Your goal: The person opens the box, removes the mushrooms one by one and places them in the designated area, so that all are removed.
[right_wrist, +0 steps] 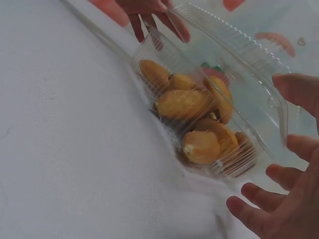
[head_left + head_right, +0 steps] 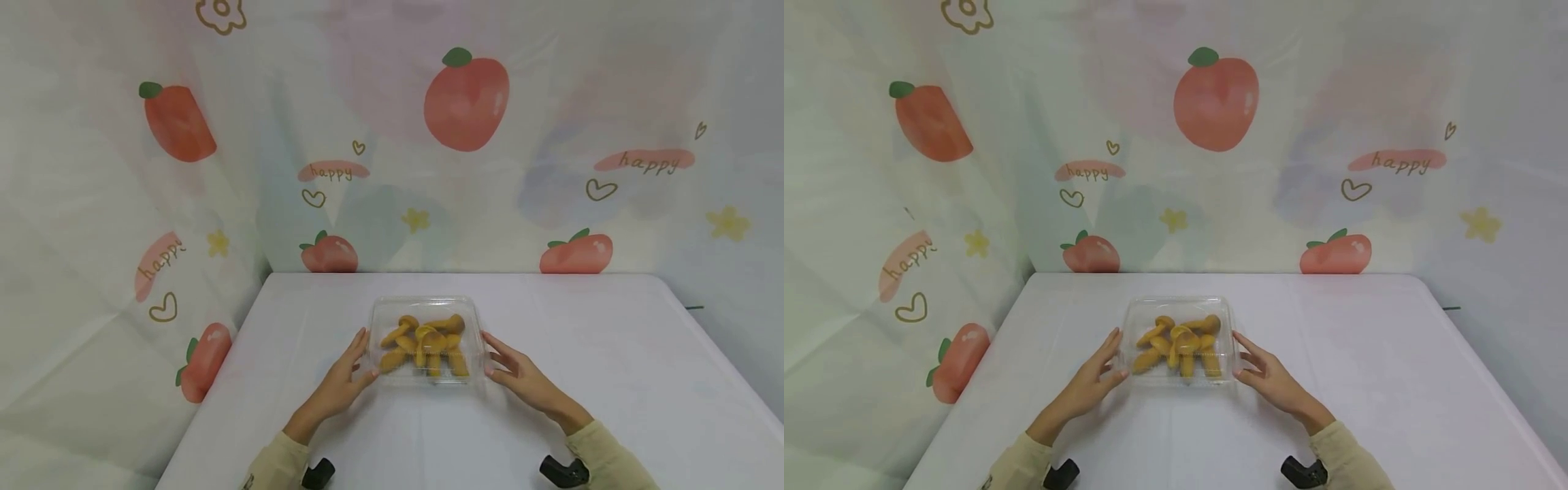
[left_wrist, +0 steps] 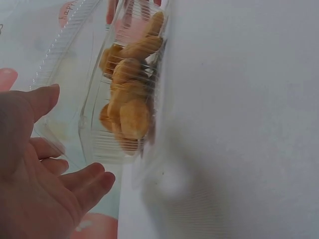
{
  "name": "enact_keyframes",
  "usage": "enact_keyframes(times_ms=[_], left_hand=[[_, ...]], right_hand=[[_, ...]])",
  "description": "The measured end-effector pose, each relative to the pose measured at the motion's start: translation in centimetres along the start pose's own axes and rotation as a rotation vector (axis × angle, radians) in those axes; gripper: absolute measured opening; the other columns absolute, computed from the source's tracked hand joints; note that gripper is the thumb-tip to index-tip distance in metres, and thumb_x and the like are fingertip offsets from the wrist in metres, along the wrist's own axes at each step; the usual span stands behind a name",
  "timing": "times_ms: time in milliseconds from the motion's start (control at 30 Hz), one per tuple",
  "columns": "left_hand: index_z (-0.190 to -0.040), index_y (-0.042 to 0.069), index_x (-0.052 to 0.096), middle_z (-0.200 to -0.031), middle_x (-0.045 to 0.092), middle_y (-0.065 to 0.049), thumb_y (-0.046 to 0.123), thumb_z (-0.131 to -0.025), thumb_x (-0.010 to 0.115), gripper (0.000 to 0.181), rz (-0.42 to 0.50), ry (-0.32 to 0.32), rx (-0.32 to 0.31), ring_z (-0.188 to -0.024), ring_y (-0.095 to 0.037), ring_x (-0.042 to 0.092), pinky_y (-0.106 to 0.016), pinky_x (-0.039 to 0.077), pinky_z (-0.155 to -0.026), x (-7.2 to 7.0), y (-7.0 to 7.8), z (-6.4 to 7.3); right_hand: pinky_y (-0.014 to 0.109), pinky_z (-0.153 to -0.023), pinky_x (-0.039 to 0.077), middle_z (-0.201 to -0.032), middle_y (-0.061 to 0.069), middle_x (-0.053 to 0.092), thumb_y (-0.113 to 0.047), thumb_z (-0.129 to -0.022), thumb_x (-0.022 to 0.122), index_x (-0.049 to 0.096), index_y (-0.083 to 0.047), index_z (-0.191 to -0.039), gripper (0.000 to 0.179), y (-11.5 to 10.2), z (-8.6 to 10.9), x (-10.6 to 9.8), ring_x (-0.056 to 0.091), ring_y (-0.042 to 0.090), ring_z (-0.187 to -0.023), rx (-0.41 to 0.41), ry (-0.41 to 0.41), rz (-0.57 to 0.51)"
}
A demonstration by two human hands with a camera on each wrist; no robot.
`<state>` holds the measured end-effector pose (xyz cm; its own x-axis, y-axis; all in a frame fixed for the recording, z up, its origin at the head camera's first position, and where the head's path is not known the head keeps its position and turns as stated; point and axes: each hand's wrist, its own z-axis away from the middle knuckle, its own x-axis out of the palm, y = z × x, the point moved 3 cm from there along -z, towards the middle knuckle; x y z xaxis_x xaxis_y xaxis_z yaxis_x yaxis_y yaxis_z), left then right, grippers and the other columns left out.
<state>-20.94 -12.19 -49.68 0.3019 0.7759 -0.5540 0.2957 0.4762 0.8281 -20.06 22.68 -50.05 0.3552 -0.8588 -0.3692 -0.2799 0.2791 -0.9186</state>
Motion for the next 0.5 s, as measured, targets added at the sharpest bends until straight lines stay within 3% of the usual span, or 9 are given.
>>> enact_keyframes(times_ms=[167, 367, 500], left_hand=[[-0.161, 0.004, 0.020, -0.170, 0.013, -0.017, 0.015, -0.101, 0.061, 0.074, -0.001, 0.017, 0.010, -0.149, -0.040, 0.036, -0.057, 0.043, -0.112, -0.5, 0.3, -0.2], [-0.161, 0.005, 0.023, -0.169, 0.018, -0.017, 0.025, -0.102, 0.060, 0.073, -0.008, 0.026, 0.028, -0.149, -0.039, 0.037, -0.056, 0.044, -0.112, -0.9, 0.4, -0.4], [-0.160, 0.006, 0.027, -0.168, 0.022, -0.017, 0.022, -0.102, 0.061, 0.069, -0.005, 0.053, 0.034, -0.148, -0.038, 0.039, -0.057, 0.044, -0.112, -1.3, 0.8, -0.5]], right_hand=[[0.010, -0.096, 0.044, -0.164, 0.031, 0.018, -0.008, -0.101, 0.058, 0.022, 0.002, -0.159, 0.069, -0.4, 0.0, -0.1, 0.031, 0.062, -0.141, 0.003, 0.000, 0.014], [0.010, -0.099, 0.042, -0.164, 0.031, 0.019, -0.011, -0.102, 0.056, 0.023, 0.002, -0.159, 0.067, -1.0, -0.1, -0.5, 0.028, 0.060, -0.143, -0.012, 0.013, 0.055], [0.017, -0.105, 0.043, -0.165, 0.031, 0.019, -0.012, -0.103, 0.054, 0.023, 0.002, -0.159, 0.065, -1.2, -0.4, -0.7, 0.025, 0.056, -0.146, -0.014, 0.026, 0.099]])
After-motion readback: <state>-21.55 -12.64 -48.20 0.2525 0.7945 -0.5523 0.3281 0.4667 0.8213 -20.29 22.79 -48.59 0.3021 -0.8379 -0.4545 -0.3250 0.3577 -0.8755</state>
